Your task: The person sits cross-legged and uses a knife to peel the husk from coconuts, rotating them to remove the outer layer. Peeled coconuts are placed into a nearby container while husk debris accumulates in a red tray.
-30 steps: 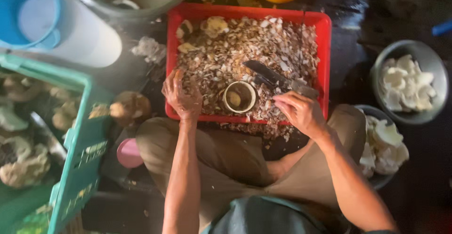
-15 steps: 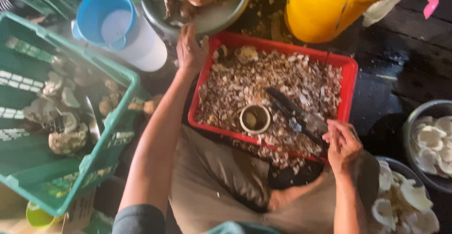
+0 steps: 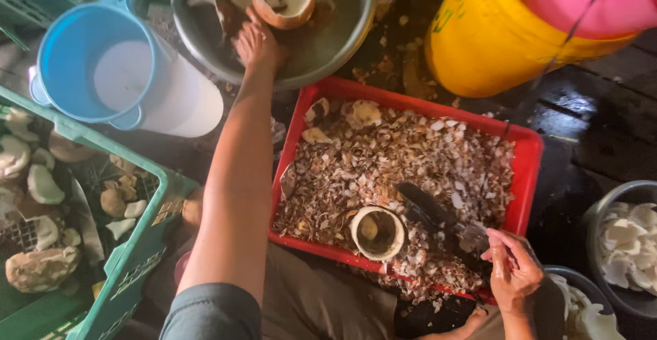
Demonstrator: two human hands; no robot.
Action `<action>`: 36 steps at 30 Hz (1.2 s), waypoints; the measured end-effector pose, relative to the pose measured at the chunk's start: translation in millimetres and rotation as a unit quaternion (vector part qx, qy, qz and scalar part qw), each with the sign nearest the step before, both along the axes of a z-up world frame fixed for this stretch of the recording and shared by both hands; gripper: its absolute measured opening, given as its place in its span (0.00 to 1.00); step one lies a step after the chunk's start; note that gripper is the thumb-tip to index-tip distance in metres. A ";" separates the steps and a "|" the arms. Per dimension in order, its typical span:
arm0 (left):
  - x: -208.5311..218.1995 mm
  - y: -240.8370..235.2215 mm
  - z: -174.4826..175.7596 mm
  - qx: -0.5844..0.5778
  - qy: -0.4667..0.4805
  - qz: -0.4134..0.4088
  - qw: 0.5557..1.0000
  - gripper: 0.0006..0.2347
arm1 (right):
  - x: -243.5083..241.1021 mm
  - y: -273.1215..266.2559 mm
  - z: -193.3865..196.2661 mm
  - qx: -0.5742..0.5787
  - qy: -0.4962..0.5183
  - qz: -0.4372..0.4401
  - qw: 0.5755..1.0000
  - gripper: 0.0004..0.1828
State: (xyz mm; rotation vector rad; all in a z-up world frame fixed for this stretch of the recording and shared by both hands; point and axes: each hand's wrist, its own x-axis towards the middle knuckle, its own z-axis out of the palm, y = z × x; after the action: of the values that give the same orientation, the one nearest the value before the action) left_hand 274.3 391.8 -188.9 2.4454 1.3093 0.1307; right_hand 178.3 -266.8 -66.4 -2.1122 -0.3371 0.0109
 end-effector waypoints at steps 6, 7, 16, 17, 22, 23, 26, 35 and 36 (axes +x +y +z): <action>-18.2 -10.6 23.7 0.078 -0.134 -0.014 0.988 0.60 | 7.4 6.8 -5.5 0.003 -0.012 0.006 1.000 0.08; -27.3 -18.1 32.4 0.092 -0.176 -0.033 0.980 0.57 | 8.0 7.7 -5.4 0.009 -0.021 0.012 1.000 0.07; -92.5 -95.2 129.2 -0.141 -0.460 -0.122 0.868 0.43 | -13.3 12.9 19.6 0.024 -0.054 0.086 0.995 0.10; -94.5 -98.2 138.7 -0.129 -0.475 -0.133 0.860 0.45 | -14.3 14.9 21.5 0.026 -0.055 0.084 0.995 0.11; -93.8 -104.9 161.8 -0.048 -0.486 -0.151 0.859 0.49 | -19.6 11.7 23.3 0.056 -0.071 0.092 0.992 0.12; -92.6 -104.7 165.5 -0.061 -0.485 -0.144 0.860 0.48 | -19.5 11.4 22.9 0.054 -0.068 0.089 0.992 0.12; -90.0 -108.8 176.4 -0.112 -0.467 -0.087 0.873 0.44 | -20.6 9.2 21.5 0.079 -0.065 0.097 0.990 0.11; -82.1 -116.7 232.8 -0.392 -0.471 0.060 0.788 0.32 | -16.6 3.2 21.3 0.087 -0.034 0.094 0.991 0.11; -84.8 -116.6 238.7 -0.398 -0.464 0.053 0.789 0.31 | -16.3 4.6 22.8 0.084 -0.026 0.088 0.992 0.12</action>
State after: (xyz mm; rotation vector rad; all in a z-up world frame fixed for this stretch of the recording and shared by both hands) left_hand 189.5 275.2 49.8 1.2590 0.7701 0.5872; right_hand 162.0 -262.2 -43.6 -1.9140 -0.5373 0.0300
